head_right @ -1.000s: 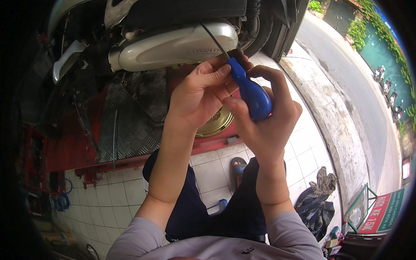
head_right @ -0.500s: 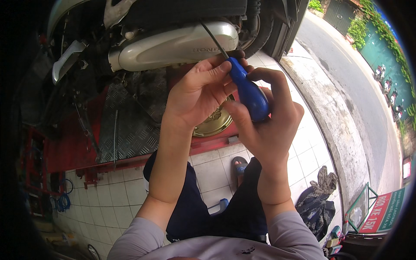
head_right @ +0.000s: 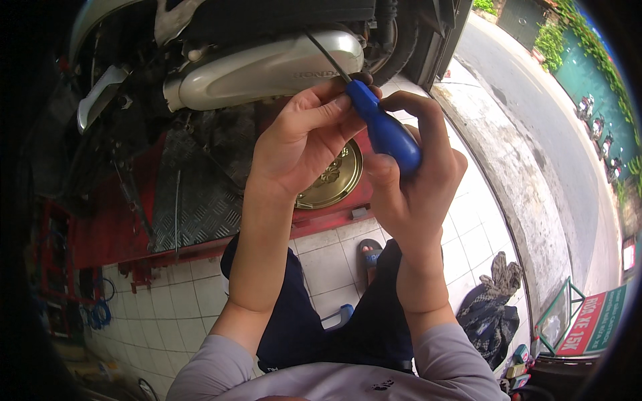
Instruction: The person uses a T-handle wrench to loosen and remove a bolt from the motorcycle's engine casing. They then use a screwdriver to manipulate a part inside the engine area, repeatedly inserting and removing it while seated on a low stool.
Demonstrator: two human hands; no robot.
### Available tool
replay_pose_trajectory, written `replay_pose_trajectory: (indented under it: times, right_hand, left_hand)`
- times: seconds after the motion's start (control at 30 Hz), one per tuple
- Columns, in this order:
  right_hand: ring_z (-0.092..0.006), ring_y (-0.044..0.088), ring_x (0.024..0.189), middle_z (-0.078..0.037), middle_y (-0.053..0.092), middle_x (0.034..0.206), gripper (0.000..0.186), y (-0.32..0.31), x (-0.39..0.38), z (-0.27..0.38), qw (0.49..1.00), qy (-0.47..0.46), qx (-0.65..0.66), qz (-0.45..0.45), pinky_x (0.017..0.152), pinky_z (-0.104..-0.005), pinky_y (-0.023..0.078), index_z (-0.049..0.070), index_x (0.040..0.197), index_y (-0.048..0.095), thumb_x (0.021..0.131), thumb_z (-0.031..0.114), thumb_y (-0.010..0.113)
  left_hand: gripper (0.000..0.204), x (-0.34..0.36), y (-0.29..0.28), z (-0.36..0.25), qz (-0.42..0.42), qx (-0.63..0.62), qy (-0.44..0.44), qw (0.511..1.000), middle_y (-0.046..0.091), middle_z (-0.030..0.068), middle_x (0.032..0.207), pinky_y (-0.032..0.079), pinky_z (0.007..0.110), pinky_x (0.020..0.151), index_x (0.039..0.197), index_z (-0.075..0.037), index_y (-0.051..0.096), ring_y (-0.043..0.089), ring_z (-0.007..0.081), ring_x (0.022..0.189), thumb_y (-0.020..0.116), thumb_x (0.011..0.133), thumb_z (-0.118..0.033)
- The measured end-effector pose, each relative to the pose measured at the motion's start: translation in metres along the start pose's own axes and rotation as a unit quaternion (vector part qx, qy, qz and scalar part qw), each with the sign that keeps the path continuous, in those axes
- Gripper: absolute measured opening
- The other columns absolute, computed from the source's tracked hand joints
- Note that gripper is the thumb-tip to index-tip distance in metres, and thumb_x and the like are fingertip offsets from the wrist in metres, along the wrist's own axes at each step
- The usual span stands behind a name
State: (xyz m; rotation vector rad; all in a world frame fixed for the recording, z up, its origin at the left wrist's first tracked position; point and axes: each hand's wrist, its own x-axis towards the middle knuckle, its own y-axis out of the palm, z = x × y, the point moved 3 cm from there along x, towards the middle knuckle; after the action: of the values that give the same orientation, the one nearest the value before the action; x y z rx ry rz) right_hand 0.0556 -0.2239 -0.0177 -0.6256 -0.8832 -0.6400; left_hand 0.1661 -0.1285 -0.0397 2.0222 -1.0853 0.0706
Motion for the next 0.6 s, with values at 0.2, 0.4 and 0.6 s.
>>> replay_pose_trajectory:
  times: [0.2, 0.4, 0.6]
  right_hand:
    - [-0.0152, 0.06, 0.057, -0.009, 0.062, 0.07, 0.034, 0.007, 0.001, 0.006, 0.989, -0.102, -0.102, -0.023, 0.055, -0.024, 0.044, 0.002, 0.099, 0.06, 0.067, 0.011, 0.069]
    - [-0.0118, 0.056, 0.051, -0.006, 0.058, 0.062, 0.029, 0.007, 0.002, 0.003, 0.999, -0.018, 0.015, -0.036, 0.049, -0.022, 0.039, 0.003, 0.096, 0.061, 0.068, 0.009, 0.067]
    - [-0.0095, 0.055, 0.047, -0.004, 0.056, 0.055, 0.023, 0.005, 0.001, 0.003, 0.996, 0.018, -0.075, -0.054, 0.048, -0.0212, 0.039, 0.003, 0.094, 0.062, 0.072, 0.008, 0.067]
  left_hand:
    - [0.03, 0.001, -0.005, 0.003, -0.018, 0.048, -0.063, 0.997, 0.064, 0.0109, 0.107, 0.047, 0.031, 0.093, 0.115, 0.003, 0.057, 0.062, 0.016, 0.099, 0.055, 0.097, -0.021]
    - [0.031, 0.001, -0.005, 0.005, 0.001, 0.0, -0.004, 1.0, 0.065, 0.0097, 0.106, 0.046, 0.031, 0.094, 0.117, 0.003, 0.056, 0.062, 0.0163, 0.1, 0.054, 0.097, -0.02]
    - [0.03, 0.005, -0.008, 0.001, -0.017, 0.077, -0.004, 0.997, 0.065, 0.0087, 0.103, 0.049, 0.029, 0.085, 0.118, 0.001, 0.055, 0.063, 0.0175, 0.095, 0.055, 0.096, -0.019]
